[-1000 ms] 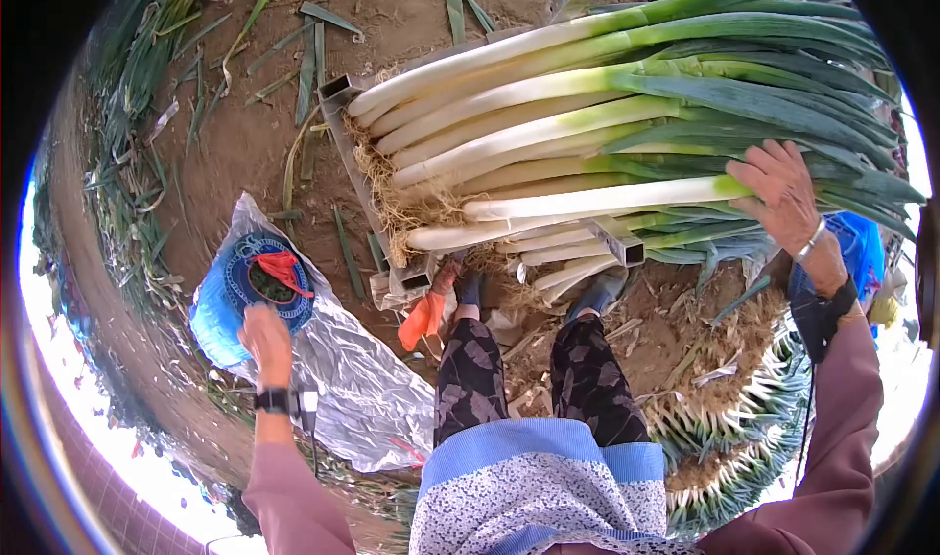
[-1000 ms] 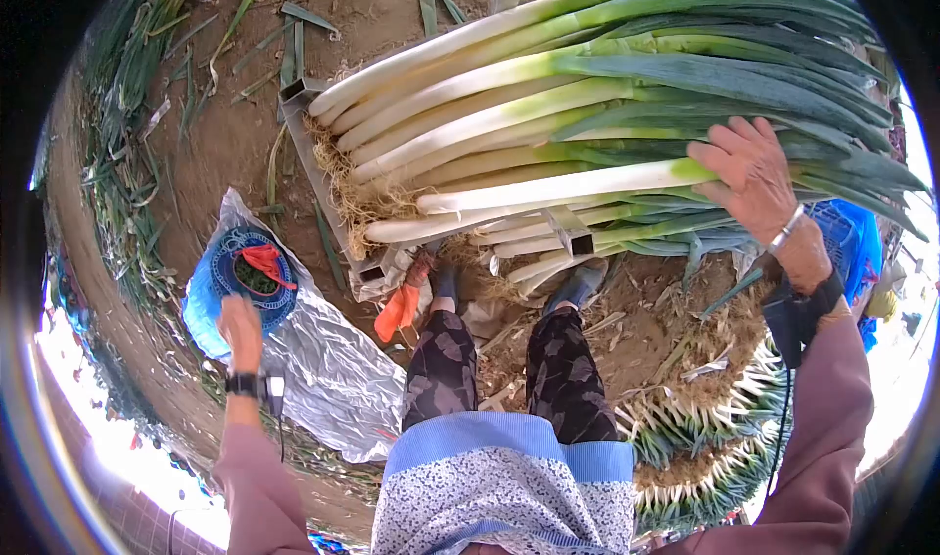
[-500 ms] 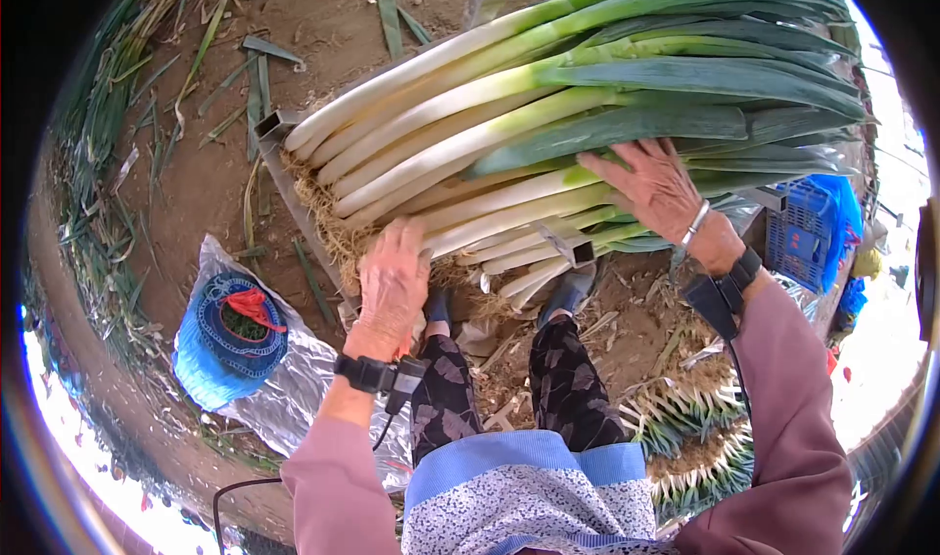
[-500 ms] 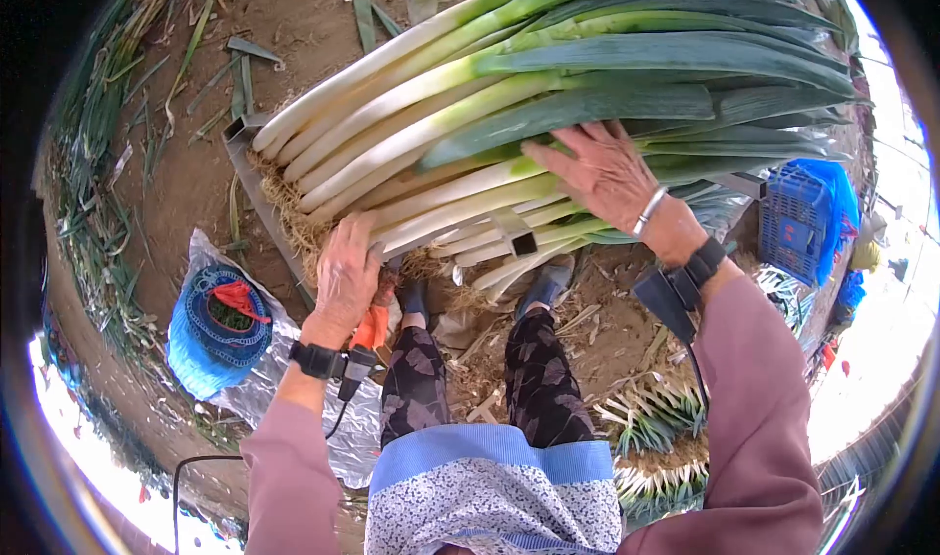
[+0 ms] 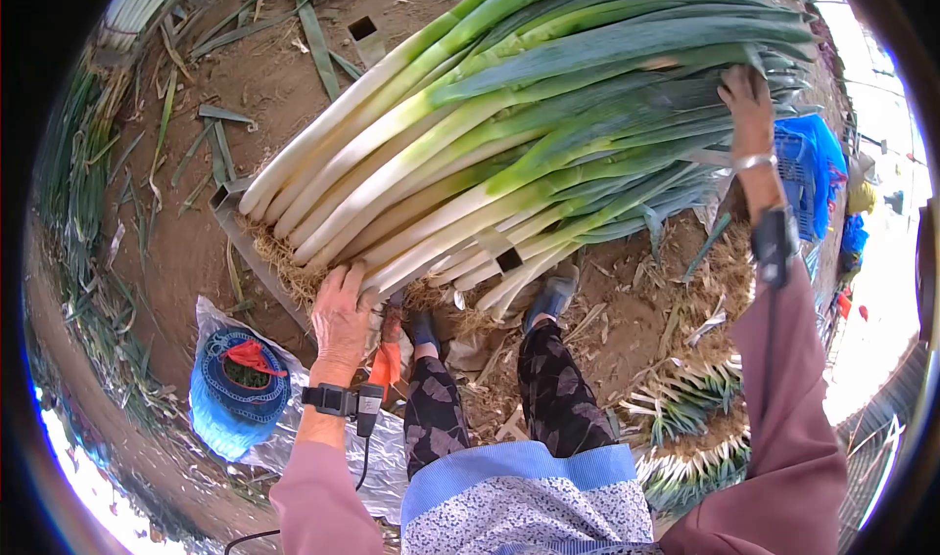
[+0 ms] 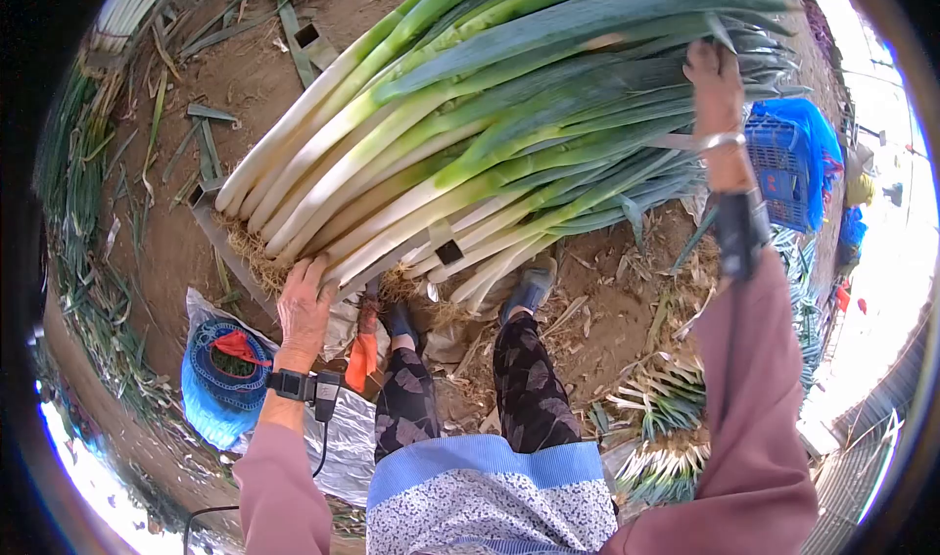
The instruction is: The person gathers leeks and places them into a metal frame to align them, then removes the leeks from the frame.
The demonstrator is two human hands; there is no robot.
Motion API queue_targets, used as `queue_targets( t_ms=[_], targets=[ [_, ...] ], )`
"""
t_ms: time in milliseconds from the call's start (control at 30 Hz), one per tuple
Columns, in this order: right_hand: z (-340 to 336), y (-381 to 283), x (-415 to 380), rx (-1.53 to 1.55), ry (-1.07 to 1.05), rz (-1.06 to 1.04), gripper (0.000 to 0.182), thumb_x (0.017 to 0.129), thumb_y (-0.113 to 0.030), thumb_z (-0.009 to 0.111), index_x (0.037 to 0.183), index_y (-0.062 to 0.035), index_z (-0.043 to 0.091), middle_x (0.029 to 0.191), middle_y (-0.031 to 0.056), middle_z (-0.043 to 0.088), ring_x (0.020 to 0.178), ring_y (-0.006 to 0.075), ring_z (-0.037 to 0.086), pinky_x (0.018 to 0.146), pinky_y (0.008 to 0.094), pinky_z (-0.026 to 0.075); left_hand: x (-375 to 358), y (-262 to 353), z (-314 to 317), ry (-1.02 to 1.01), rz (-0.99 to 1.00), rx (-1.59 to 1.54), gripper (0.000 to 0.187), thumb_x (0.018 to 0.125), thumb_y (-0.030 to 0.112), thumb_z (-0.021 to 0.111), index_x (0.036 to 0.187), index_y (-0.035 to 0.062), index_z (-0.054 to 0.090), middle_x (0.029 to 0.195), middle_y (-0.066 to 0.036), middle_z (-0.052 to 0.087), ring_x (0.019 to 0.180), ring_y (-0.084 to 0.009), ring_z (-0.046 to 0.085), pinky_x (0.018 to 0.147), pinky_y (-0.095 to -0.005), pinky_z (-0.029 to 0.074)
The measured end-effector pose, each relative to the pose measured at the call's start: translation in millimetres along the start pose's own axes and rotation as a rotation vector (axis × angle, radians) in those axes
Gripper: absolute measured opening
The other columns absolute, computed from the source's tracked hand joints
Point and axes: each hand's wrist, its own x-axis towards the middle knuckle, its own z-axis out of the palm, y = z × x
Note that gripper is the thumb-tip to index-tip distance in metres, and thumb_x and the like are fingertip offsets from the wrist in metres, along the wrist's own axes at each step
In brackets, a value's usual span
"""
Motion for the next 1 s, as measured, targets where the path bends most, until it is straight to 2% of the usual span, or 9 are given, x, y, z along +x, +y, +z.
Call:
queue_targets(
  t_ms=[33, 67, 133, 233, 267, 333, 467, 767, 1000],
  targets=[
    [-11.8, 12.8, 15.3, 0.296, -0.001, 0.123, 0.046, 0.094, -0.03, 0.063, 0.127, -0.0002, 0.054, 0.12, 0.0196, 0.061, 0.108, 0.0277, 0.063, 0.091, 0.04, 0.051, 1.0, -1.2, -0.1, -0.007, -0.013, 0.006, 0.041, 0.085, 0.018, 0.065, 0.124, 0.0075, 0.058, 0.117, -0.018, 0.058, 0.105, -0.0401, 0.056, 0.089, -0.0453, 0.046],
    [-15.6, 6.8, 17.8, 0.3, 0.001, 0.116, 0.046, 0.094, -0.03, 0.063, 0.127, -0.0002, 0.054, 0.12, 0.0196, 0.061, 0.108, 0.0277, 0.063, 0.091, 0.04, 0.051, 0.8, -4.0, 1.5, 0.01, 0.007, 0.03, 0.041, 0.085, 0.019, 0.065, 0.124, 0.0074, 0.058, 0.117, -0.018, 0.058, 0.105, -0.0403, 0.056, 0.089, -0.0452, 0.046],
    [-31.2, -16.3, 9.5, -0.572, 0.035, -0.261, 0.036, 0.094, -0.031, 0.061, 0.12, -0.0052, 0.061, 0.119, 0.0137, 0.063, 0.11, 0.026, 0.061, 0.092, 0.0383, 0.05, 0.0, -3.6, 1.1, 0.017, 0.009, 0.03, 0.042, 0.085, 0.019, 0.065, 0.124, 0.0072, 0.058, 0.118, -0.019, 0.057, 0.106, -0.0404, 0.056, 0.089, -0.0453, 0.046],
    [24.9, -73.0, -71.1, -0.68, -0.242, -0.767, 0.032, 0.094, -0.034, 0.058, 0.117, -0.0123, 0.064, 0.122, 0.0086, 0.06, 0.116, 0.0257, 0.054, 0.098, 0.0384, 0.046, -0.9, -3.5, 3.3, 0.013, 0.01, 0.043, 0.043, 0.085, 0.021, 0.065, 0.125, 0.0068, 0.058, 0.119, -0.019, 0.057, 0.106, -0.0405, 0.056, 0.09, -0.0455, 0.046],
    [48.3, -67.2, -103.2, -0.06, -0.515, -0.255, 0.03, 0.089, -0.027, 0.064, 0.115, -0.0147, 0.063, 0.128, 0.0064, 0.054, 0.12, 0.028, 0.05, 0.101, 0.0414, 0.043, -0.8, -4.2, 3.2, 0.009, 0.015, 0.052, 0.042, 0.086, 0.023, 0.064, 0.125, 0.0067, 0.058, 0.119, -0.019, 0.057, 0.106, -0.0403, 0.056, 0.09, -0.0454, 0.046],
    [80.6, -52.5, -119.2, -0.633, -0.49, -0.905, 0.029, 0.084, -0.024, 0.068, 0.112, -0.0164, 0.062, 0.124, 0.005, 0.05, 0.117, 0.029, 0.048, 0.101, 0.0449, 0.04, 0.9, -4.5, 1.9, -0.001, 0.015, 0.075, 0.043, 0.087, 0.025, 0.063, 0.125, 0.0065, 0.058, 0.119, -0.019, 0.057, 0.106, -0.0401, 0.056, 0.09, -0.0453, 0.046],
    [114.3, -9.4, -114.9, -0.552, -0.384, -0.911, 0.029, 0.082, -0.025, 0.069, 0.109, -0.0173, 0.06, 0.11, 0.0082, 0.048, 0.104, 0.031, 0.047, 0.097, 0.0489, 0.038, -0.7, -7.1, 2.2, -0.015, -0.009, 0.062, 0.044, 0.083, 0.017, 0.066, 0.125, 0.0071, 0.058, 0.119, -0.019, 0.058, 0.107, -0.0392, 0.057, 0.09, -0.0453, 0.047],
    [54.5, -39.4, -156.4, -0.331, -0.514, -0.784, 0.034, 0.083, -0.016, 0.066, 0.117, -0.0162, 0.059, 0.118, 0.0092, 0.053, 0.111, 0.0328, 0.05, 0.095, 0.0462, 0.042, -8.8, -0.5, 13.1, 0.003, -0.072, 0.11, 0.048, 0.087, 0.014, 0.059, 0.134, 0.0089, 0.053, 0.131, -0.021, 0.053, 0.117, -0.0407, 0.053, 0.098, -0.0447, 0.044],
    [22.4, 133.1, -273.4, -0.644, -0.878, -0.361, 0.038, 0.081, -0.012, 0.064, 0.119, -0.0092, 0.059, 0.122, 0.0112, 0.056, 0.118, 0.0315, 0.05, 0.101, 0.0444, 0.04, -13.2, 1.1, 25.8, 0.019, -0.031, 0.382, 0.047, 0.095, 0.02, 0.049, 0.14, 0.0057, 0.046, 0.137, -0.023, 0.049, 0.121, -0.0441, 0.049, 0.101, -0.0496, 0.041]
  ],
)
